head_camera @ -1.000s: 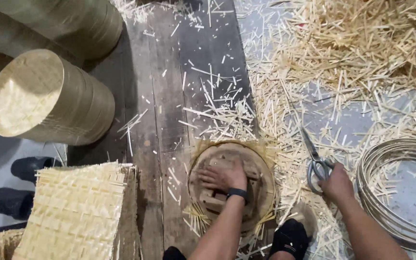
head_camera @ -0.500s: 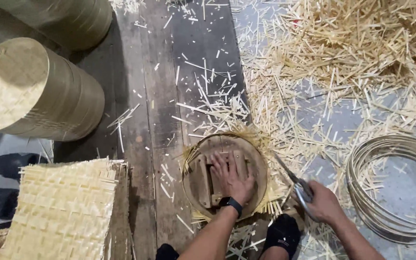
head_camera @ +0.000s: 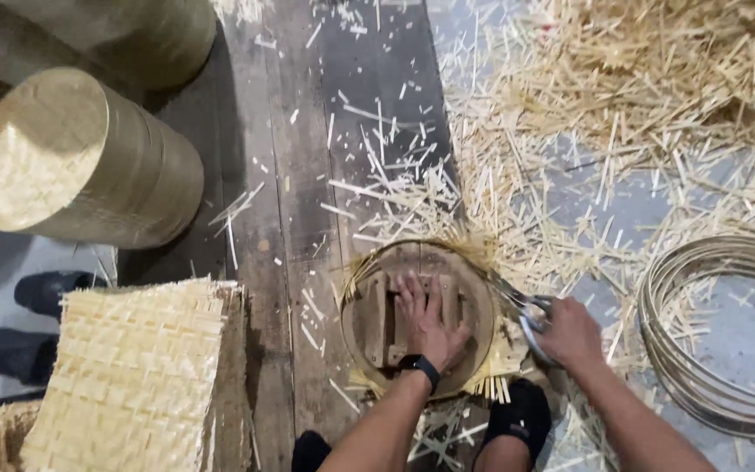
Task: Trimming and assembling woven bamboo basket lids using a circular frame and scissors.
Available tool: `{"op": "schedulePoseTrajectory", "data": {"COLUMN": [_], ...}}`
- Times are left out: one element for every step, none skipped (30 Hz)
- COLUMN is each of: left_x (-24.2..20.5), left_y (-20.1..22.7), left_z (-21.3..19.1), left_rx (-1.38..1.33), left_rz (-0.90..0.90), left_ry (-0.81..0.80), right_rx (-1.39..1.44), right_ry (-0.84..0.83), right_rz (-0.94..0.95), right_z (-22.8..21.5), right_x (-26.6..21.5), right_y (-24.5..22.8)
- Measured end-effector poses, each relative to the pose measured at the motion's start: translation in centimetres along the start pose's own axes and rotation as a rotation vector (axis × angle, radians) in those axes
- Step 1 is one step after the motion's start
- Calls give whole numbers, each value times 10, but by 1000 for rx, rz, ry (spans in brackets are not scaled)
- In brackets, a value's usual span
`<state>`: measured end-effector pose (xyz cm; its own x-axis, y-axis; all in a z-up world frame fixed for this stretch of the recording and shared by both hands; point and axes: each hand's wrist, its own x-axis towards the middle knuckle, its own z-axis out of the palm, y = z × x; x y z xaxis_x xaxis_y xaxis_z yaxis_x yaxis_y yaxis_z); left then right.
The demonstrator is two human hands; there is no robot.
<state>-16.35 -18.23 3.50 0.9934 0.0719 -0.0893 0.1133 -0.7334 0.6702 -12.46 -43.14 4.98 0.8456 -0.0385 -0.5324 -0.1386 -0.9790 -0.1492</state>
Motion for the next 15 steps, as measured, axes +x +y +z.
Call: {"op": "schedulePoseTrajectory", "data": {"left_x": [9, 6, 3, -3, -9, -2, 4, -3, -4, -13, -22, -13, -4, -5, -10], "left_y": [-3, -6, -3, -3, -2, -5, -9, -13, -12, -10, -6, 0, 7, 13, 10], "left_z": [6, 12, 9, 3, -4, -5, -6, -7, -15, -22, -29, -34, -38, -44, -44], "left_rx": [23, 49, 53, 69, 86, 85, 67, 50, 50, 42, 33, 38, 44, 52, 59], "left_rz": [11, 7, 5, 5, 5, 20, 89, 140, 136, 159, 182, 192, 180, 159, 159], "left_ry": [13, 15, 11, -18, -46, -38, -61, -93, -94, -137, -181, -168, -185, -217, -219], "right_rx": [12, 24, 28, 32, 36, 40, -37, -118, -119, -114, -109, -106, -135, -159, -151], "right_ry": [120, 222, 218, 89, -41, -25, -66, -127, -131, -19, 93, 109, 217, 311, 311], "right_rz": [-61, -120, -119, -52, 13, 15, -39, -95, -97, -137, -181, -186, -275, -359, -359], "right_z": [13, 32, 3, -22, -48, -45, -42, -33, -36, -36, -36, -25, -15, 1, -13], "right_x": [18, 27, 17, 4, -9, -2, 6, 4, 9, 8, 6, 18, 30, 33, 30], "right_y": [-4, -7, -21, -37, -53, -34, -16, 4, 0, -2, -4, -8, -12, -15, -24]}}
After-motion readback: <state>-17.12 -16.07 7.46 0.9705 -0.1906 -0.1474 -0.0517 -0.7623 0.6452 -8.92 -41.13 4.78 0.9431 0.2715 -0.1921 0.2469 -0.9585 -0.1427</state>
